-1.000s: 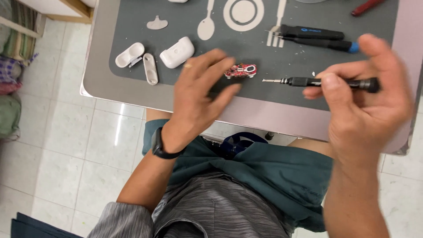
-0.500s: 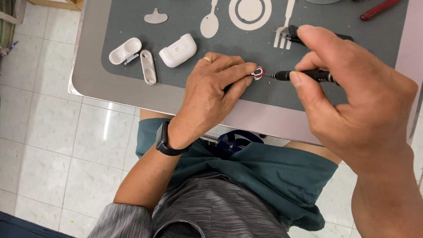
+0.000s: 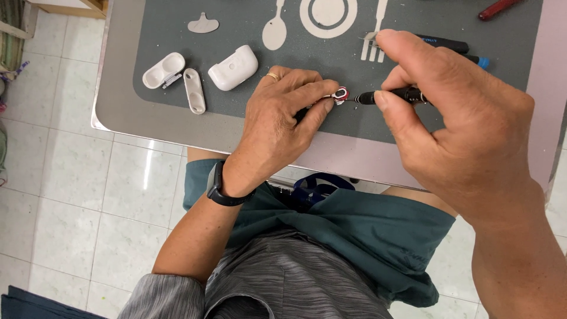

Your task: The person is repairing a small electronic device by carefully fitting a circuit board and battery into its plastic shell and using a screwdriver.

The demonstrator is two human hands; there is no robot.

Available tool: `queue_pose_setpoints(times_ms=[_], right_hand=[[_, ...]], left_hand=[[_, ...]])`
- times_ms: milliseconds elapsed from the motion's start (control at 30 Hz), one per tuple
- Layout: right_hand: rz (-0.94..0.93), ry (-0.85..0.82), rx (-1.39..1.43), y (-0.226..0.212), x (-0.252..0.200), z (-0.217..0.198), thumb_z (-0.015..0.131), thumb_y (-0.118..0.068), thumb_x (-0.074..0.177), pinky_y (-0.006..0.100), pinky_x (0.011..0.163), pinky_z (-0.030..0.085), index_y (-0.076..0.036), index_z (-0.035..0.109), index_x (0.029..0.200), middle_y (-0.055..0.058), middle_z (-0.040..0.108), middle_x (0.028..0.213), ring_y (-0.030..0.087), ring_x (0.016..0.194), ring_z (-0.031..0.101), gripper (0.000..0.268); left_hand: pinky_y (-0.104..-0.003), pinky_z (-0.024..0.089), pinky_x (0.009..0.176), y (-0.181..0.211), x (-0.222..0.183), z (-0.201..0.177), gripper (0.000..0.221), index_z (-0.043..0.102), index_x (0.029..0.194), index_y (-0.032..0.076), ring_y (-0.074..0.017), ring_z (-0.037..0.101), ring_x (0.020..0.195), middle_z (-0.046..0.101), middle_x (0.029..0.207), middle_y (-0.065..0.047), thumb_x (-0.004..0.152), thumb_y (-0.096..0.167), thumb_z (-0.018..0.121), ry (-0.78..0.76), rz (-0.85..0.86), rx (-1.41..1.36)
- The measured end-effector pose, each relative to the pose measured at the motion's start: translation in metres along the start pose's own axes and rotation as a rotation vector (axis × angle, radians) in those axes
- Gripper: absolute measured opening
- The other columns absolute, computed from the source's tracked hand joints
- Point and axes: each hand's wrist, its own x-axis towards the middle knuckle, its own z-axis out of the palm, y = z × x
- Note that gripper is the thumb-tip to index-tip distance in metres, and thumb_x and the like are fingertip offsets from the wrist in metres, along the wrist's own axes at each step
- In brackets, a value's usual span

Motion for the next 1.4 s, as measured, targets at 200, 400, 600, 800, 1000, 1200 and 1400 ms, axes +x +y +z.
queue_pose_setpoints(times_ms=[200, 400, 600, 800, 1000, 1200, 1400], right_hand=[[0.026, 0.002, 0.009, -0.004, 0.001, -0.001, 0.076, 0.023, 0.106, 0.035, 0.09, 0.053, 0.01, 0.068, 0.142, 0.011, 0.07, 0.102, 0.024, 0.095, 0.067, 0.039], [-0.025, 0.015, 0.017, -0.002, 0.002, 0.002, 0.074, 0.027, 0.107, 0.034, 0.086, 0.054, 0.012, 0.068, 0.14, 0.013, 0.068, 0.099, 0.024, 0.089, 0.063, 0.037], [-0.042, 0.025, -0.011, -0.001, 0.003, 0.003, 0.075, 0.026, 0.106, 0.033, 0.082, 0.052, 0.01, 0.069, 0.139, 0.01, 0.07, 0.1, 0.022, 0.089, 0.064, 0.038], [-0.056, 0.025, 0.0, 0.0, 0.003, 0.004, 0.074, 0.027, 0.106, 0.033, 0.084, 0.053, 0.009, 0.068, 0.139, 0.012, 0.069, 0.1, 0.023, 0.09, 0.064, 0.038], [-0.096, 0.008, -0.058, 0.005, 0.004, 0.005, 0.071, 0.027, 0.105, 0.031, 0.078, 0.049, 0.006, 0.069, 0.139, 0.009, 0.068, 0.098, 0.021, 0.087, 0.063, 0.04], [-0.158, -0.125, -0.123, 0.008, 0.02, -0.003, 0.073, 0.017, 0.108, 0.034, 0.068, 0.044, 0.002, 0.068, 0.14, 0.006, 0.06, 0.09, 0.022, 0.082, 0.057, 0.035], [-0.243, -0.187, -0.291, 0.021, 0.034, 0.001, 0.088, -0.016, 0.111, 0.034, 0.051, 0.036, -0.004, 0.066, 0.14, 0.0, 0.054, 0.077, 0.019, 0.067, 0.054, 0.038]], left_hand=[[-0.039, 0.046, 0.087, 0.002, 0.001, -0.002, 0.015, 0.074, 0.117, 0.011, -0.0262, 0.059, 0.092, 0.071, 0.109, -0.005, 0.103, 0.013, 0.069, -0.006, -0.01, 0.0], [-0.038, 0.046, 0.087, 0.002, 0.001, -0.001, 0.014, 0.074, 0.116, 0.012, -0.0256, 0.058, 0.092, 0.071, 0.109, -0.003, 0.103, 0.014, 0.069, -0.008, -0.023, 0.003], [-0.039, 0.047, 0.089, 0.001, 0.001, -0.001, 0.015, 0.074, 0.116, 0.011, -0.0262, 0.06, 0.093, 0.072, 0.11, -0.005, 0.103, 0.015, 0.069, -0.008, -0.016, 0.009], [-0.038, 0.047, 0.091, 0.001, 0.0, 0.0, 0.015, 0.074, 0.116, 0.012, -0.0256, 0.062, 0.094, 0.072, 0.111, -0.005, 0.103, 0.014, 0.07, -0.003, -0.016, 0.004], [-0.038, 0.047, 0.091, 0.0, 0.0, -0.001, 0.015, 0.074, 0.117, 0.012, -0.0263, 0.063, 0.096, 0.072, 0.111, -0.006, 0.103, 0.015, 0.07, -0.008, -0.008, 0.004], [-0.038, 0.045, 0.089, 0.004, 0.001, -0.003, 0.015, 0.073, 0.117, 0.01, -0.0259, 0.06, 0.093, 0.071, 0.109, -0.005, 0.105, 0.015, 0.067, -0.019, -0.002, -0.001], [-0.038, 0.045, 0.088, 0.007, 0.003, -0.005, 0.015, 0.072, 0.119, 0.013, -0.0242, 0.058, 0.092, 0.07, 0.108, -0.004, 0.106, 0.012, 0.066, -0.036, -0.002, -0.01]])
